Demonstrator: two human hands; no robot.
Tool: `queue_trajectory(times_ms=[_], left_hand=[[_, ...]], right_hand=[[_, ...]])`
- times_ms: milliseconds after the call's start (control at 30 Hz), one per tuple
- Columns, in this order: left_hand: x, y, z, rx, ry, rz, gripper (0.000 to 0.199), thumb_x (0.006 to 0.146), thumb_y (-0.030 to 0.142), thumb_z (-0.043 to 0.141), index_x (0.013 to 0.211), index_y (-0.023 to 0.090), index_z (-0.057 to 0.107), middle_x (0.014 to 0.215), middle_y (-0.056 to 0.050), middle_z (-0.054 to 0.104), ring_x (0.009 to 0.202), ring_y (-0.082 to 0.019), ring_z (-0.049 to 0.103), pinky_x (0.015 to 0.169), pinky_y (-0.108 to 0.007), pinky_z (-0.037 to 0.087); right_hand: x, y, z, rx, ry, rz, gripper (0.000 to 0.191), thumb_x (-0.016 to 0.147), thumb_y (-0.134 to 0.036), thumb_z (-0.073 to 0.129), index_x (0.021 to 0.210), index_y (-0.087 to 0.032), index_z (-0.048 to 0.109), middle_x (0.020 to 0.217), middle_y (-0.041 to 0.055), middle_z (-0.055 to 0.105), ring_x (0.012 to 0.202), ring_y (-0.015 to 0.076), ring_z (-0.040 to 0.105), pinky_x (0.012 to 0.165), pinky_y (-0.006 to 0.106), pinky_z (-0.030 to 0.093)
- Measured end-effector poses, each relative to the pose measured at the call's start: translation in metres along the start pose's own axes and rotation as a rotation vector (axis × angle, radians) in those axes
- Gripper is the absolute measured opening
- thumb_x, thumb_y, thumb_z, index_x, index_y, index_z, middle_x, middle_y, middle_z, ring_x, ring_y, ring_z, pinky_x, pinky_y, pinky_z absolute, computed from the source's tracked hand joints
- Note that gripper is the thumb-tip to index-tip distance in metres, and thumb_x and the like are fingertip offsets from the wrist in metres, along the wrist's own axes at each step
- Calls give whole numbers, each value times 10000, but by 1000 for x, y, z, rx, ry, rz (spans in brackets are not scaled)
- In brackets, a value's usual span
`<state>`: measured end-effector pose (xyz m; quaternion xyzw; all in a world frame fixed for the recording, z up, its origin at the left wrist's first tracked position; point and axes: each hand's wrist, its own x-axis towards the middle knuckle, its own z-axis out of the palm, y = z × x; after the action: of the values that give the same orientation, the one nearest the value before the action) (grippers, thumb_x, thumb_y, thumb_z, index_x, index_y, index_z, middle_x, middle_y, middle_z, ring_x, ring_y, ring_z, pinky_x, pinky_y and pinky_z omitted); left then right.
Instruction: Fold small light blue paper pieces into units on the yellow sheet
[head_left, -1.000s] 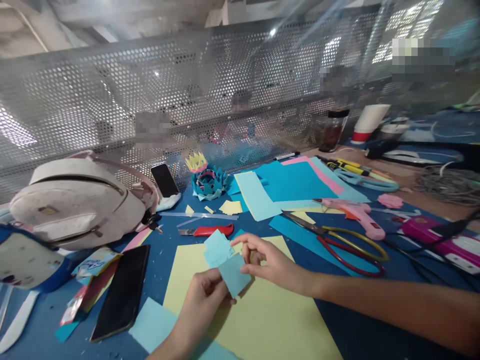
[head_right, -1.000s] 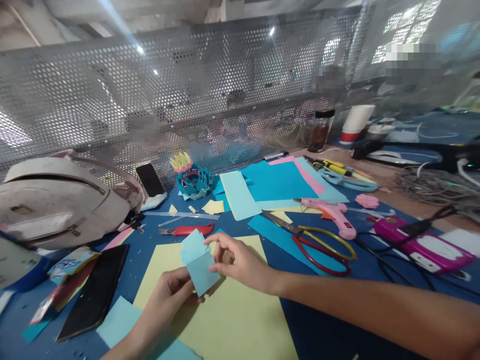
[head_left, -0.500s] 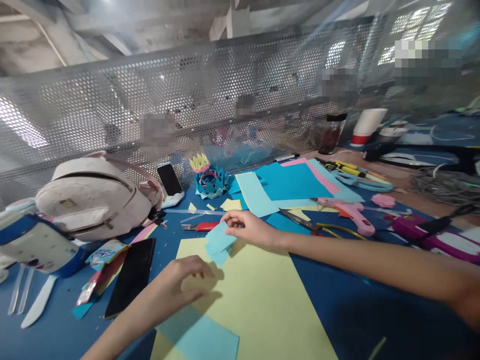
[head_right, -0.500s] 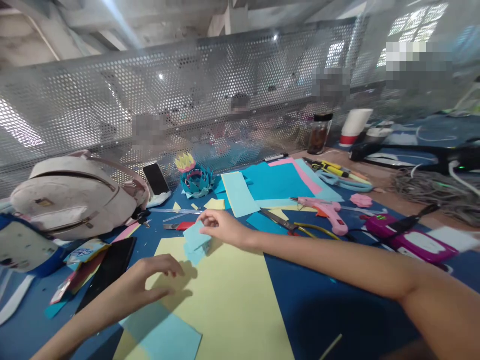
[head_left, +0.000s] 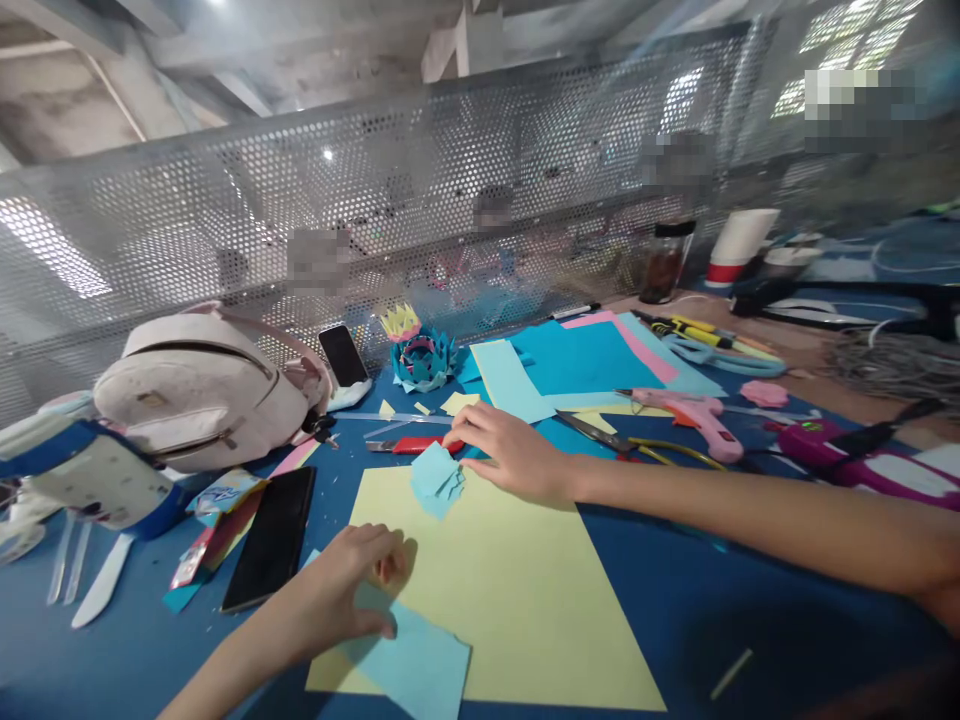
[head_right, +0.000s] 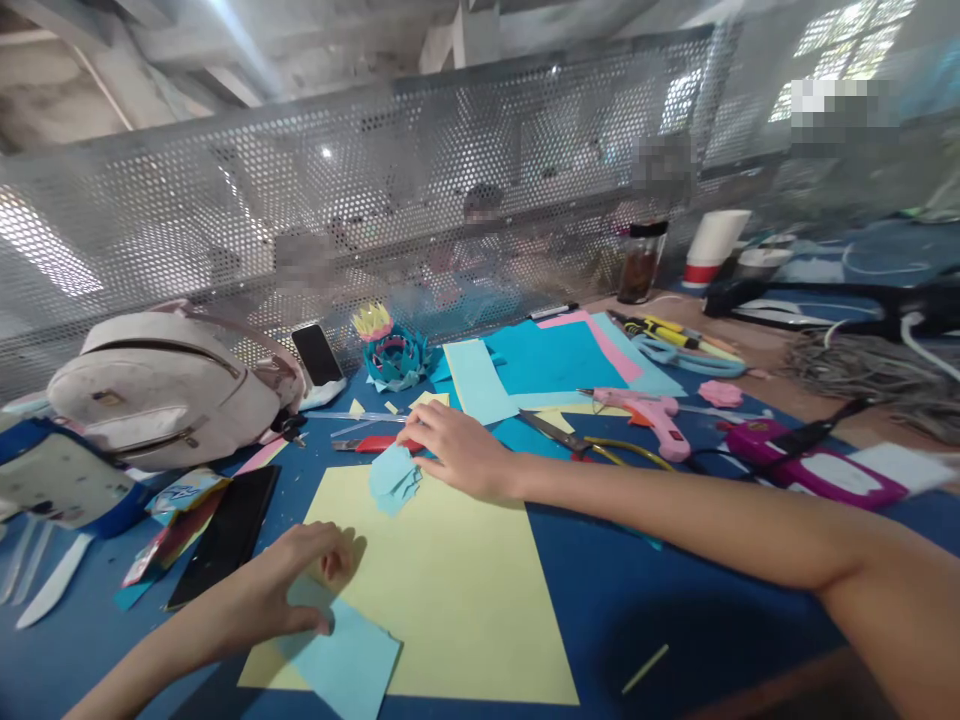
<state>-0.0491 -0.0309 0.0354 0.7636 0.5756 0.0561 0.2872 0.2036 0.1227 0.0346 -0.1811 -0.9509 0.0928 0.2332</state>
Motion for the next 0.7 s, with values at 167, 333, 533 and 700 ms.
queue_trajectory(times_ms=[167, 333, 533, 700], left_hand=[[4, 11, -6, 15, -100, 53, 206, 718, 209, 822, 828, 201, 648, 976, -18, 581, 987, -225, 553, 885, -306, 404], [-1, 29, -14, 86, -174, -33, 481, 627, 161, 841, 1043, 205, 602, 1085, -39, 567, 1035, -264, 529, 880, -322, 390], [-4, 31, -8, 168, -130, -124, 327, 562, 102, 825, 777, 188, 595, 993, -31, 592, 974, -262, 541, 815, -290, 376], [-3, 39, -9, -76, -93, -138, 192, 680, 165, 773, 844, 201, 680, 887, 14, 661, 904, -206, 579, 772, -239, 389]], right_hand=[[-32, -6, -12, 63, -57, 3, 193, 943, -173, 525, 1105, -191, 629, 1089, 87, 562, 1007, 229, 506, 898, 383, 421], [-55, -12, -14, 139, -89, -11, 187, 942, -141, 508, 1071, -194, 632, 1092, 83, 580, 1009, 224, 513, 861, 355, 423], [-65, -18, -21, 192, -131, -47, 178, 935, -125, 514, 1040, -194, 640, 1069, 76, 620, 984, 220, 520, 862, 353, 418], [-64, -22, -24, 345, -221, -113, 232, 962, -126, 485, 1129, -185, 636, 1051, 75, 661, 1019, 214, 562, 907, 340, 421]])
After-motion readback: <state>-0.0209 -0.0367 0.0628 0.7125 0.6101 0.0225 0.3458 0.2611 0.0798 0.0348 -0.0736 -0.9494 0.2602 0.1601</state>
